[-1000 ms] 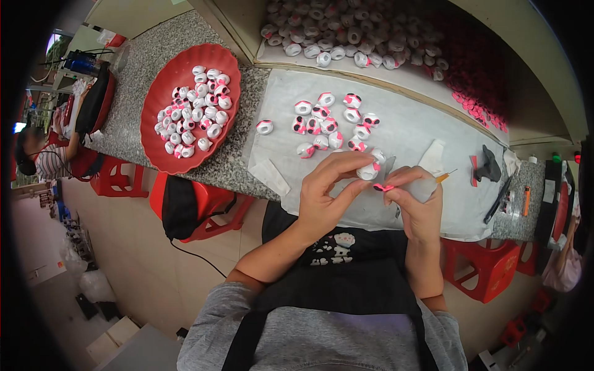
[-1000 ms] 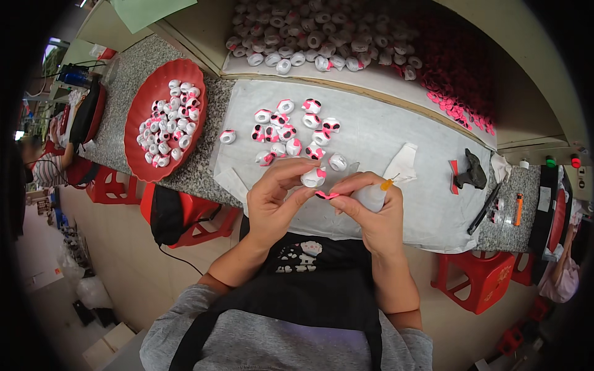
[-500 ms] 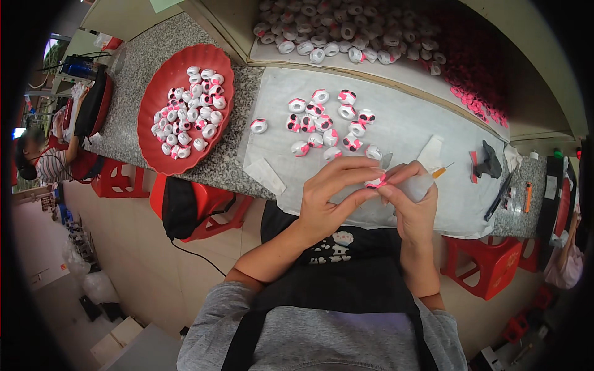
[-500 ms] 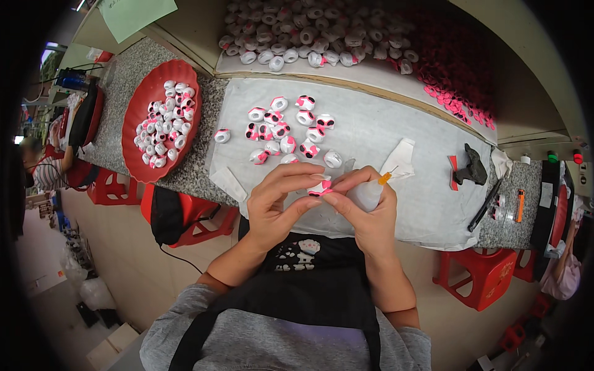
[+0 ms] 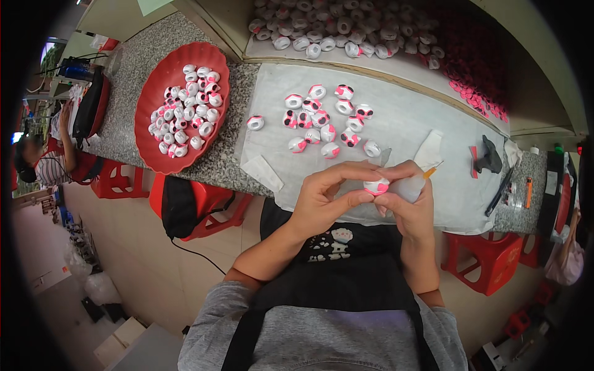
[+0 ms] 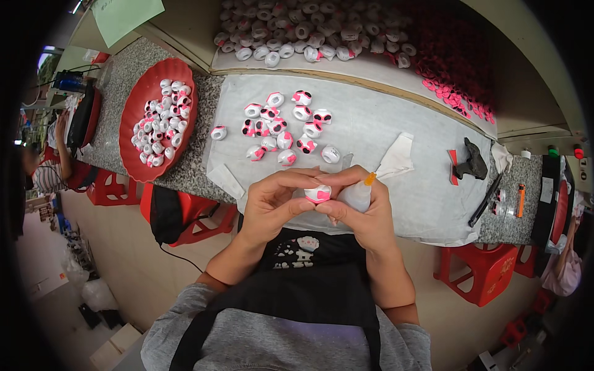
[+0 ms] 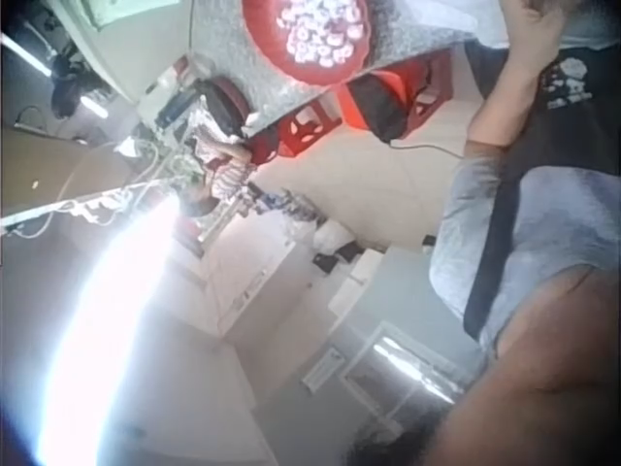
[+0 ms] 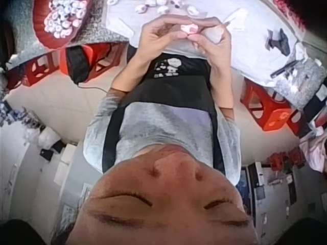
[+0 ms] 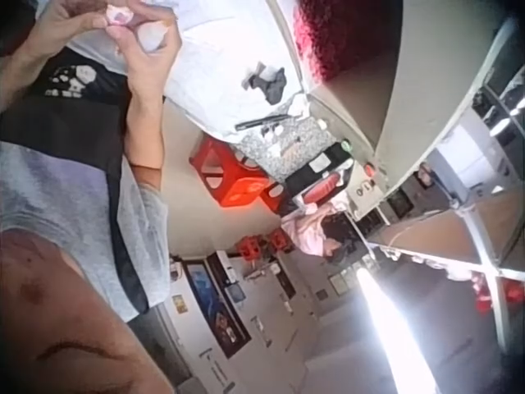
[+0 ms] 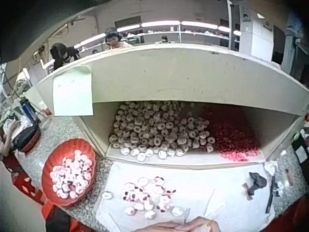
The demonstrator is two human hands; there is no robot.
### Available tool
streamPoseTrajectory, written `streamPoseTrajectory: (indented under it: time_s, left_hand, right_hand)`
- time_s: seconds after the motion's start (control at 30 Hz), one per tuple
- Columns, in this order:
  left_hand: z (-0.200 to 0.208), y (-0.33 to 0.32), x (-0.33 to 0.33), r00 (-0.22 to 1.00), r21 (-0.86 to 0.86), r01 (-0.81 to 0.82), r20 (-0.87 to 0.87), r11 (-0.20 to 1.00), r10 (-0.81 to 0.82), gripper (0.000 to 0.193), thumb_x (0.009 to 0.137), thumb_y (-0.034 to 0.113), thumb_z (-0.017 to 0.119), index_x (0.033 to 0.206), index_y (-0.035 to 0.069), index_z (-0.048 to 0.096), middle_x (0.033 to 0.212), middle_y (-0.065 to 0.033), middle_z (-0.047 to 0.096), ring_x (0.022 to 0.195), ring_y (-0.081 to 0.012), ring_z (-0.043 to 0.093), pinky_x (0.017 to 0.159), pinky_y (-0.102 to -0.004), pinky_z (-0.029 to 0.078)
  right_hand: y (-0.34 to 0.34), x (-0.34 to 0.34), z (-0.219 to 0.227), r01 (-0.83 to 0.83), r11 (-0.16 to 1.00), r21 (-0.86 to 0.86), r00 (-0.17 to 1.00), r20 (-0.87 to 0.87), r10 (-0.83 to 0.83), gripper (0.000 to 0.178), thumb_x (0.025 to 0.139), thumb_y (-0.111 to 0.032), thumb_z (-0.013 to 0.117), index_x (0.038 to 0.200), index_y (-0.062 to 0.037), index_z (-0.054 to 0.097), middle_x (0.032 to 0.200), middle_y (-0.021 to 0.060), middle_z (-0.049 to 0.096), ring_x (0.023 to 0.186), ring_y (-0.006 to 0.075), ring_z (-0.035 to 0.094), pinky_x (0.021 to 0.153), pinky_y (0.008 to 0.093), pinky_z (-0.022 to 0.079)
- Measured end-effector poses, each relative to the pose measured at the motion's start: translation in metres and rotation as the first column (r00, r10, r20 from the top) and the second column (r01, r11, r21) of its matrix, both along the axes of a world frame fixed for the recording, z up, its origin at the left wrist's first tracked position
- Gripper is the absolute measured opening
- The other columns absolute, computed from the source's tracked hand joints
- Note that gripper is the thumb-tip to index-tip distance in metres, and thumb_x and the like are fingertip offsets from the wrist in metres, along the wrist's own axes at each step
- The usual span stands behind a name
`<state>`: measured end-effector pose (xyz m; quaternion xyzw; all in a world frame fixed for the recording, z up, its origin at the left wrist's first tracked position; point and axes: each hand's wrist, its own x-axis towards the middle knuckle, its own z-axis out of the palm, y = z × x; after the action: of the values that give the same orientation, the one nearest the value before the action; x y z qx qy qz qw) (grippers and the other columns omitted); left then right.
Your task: Applying adhesive to small white and pink toy components at a factory workbench.
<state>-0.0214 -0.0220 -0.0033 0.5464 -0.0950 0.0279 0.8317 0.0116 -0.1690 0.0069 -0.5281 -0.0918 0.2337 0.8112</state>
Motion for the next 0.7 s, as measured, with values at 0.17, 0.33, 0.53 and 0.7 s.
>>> streamPoseTrajectory:
  time_s: [0.17,0.33,0.53,0.7]
  left_hand:
    - [0.0016,0.0009,-0.0019,0.998,0.104,-0.041,0.041,0.994,0.037,0.020,0.069,0.001,0.057,0.089,0.000,0.055,0.090,-0.0101,0.056,0.092,-0.0207,0.050,0.090,-0.0377,0.029]
    - [0.0005,0.0027,-0.0026,0.994,0.165,-0.063,0.104,0.984,0.046,0.017,0.068,0.004,0.059,0.084,0.000,0.057,0.088,-0.0126,0.056,0.090,-0.0234,0.051,0.092,-0.0421,0.026]
    - [0.0014,0.0041,-0.0008,0.997,0.133,-0.039,0.071,0.990,0.029,0.017,0.068,0.005,0.058,0.085,0.000,0.057,0.087,-0.0123,0.057,0.090,-0.0228,0.051,0.092,-0.0428,0.025]
    - [0.0003,0.0023,-0.0003,1.000,0.070,-0.003,0.002,0.998,0.003,0.022,0.070,0.001,0.055,0.091,-0.004,0.053,0.092,-0.0127,0.055,0.091,-0.0204,0.049,0.093,-0.0415,0.025]
  right_hand:
    - [0.0015,-0.0009,0.0066,-0.007,0.997,-0.073,1.000,-0.011,0.006,0.028,0.060,0.004,0.062,0.085,0.0027,0.048,0.078,0.0111,0.053,0.055,0.0114,0.050,0.043,0.0197,0.039]
    - [0.0031,-0.0045,0.0057,0.035,0.999,-0.001,0.998,0.060,-0.035,0.026,0.062,0.000,0.065,0.085,0.0019,0.053,0.066,0.0057,0.053,0.053,0.0074,0.048,0.045,0.0179,0.037]
    - [0.0056,-0.0060,0.0016,0.048,0.998,0.038,0.998,0.035,-0.050,0.026,0.062,0.000,0.065,0.085,0.0022,0.053,0.067,0.0073,0.054,0.052,0.0083,0.049,0.044,0.0187,0.038]
    - [0.0057,-0.0045,0.0014,0.056,0.998,0.018,0.998,0.000,-0.056,0.027,0.063,0.000,0.064,0.087,0.0025,0.052,0.065,0.0073,0.054,0.051,0.0082,0.048,0.043,0.0189,0.038]
